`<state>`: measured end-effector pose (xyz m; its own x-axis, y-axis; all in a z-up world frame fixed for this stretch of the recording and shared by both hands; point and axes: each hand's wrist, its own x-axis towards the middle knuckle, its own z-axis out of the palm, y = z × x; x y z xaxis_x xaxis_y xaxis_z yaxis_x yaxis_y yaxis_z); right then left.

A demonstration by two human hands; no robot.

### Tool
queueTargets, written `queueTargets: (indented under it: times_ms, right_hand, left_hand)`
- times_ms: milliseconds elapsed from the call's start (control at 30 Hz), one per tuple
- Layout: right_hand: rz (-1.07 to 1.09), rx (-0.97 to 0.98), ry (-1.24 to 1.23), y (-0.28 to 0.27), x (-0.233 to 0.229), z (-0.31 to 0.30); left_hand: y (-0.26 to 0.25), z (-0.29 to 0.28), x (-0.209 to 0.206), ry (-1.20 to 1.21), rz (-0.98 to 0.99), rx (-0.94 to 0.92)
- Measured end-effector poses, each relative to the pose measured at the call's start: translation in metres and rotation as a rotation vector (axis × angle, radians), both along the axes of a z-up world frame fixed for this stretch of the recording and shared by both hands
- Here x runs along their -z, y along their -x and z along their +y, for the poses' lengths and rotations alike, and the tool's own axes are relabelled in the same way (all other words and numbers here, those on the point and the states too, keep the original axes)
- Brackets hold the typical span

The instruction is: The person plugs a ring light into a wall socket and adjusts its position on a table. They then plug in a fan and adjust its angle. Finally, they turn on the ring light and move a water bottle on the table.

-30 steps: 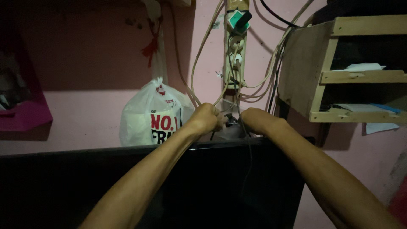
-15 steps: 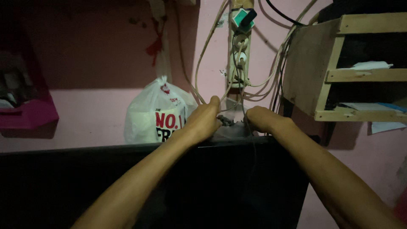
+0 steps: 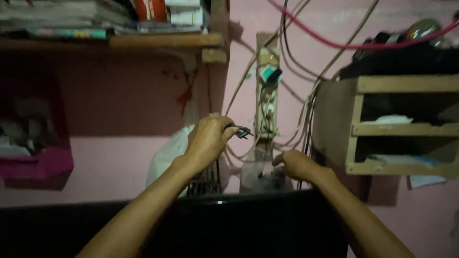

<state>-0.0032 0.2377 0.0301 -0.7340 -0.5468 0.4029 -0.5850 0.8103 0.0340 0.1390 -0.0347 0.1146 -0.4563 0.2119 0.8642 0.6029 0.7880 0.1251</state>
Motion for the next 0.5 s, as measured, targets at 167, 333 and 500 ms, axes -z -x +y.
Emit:
queueTargets:
  times_ms: [167, 333, 500]
  right_hand:
    - [-0.077, 0.006, 0.178, -0.047, -0.033, 0.008]
    - [0.019, -0.006, 0.233, -0.078, -0.059, 0.01]
    - [0.194, -0.069, 0.433, -0.084, -0.085, 0.008]
  left_hand:
    - [0.024, 0.002, -0.041, -0.051, 0.367, 0.053]
    - [0.057, 0.012, -0.071, -0.225, 0.286, 0.068]
    - [0.084, 0.031, -0.097, -0.415, 0.084, 0.056]
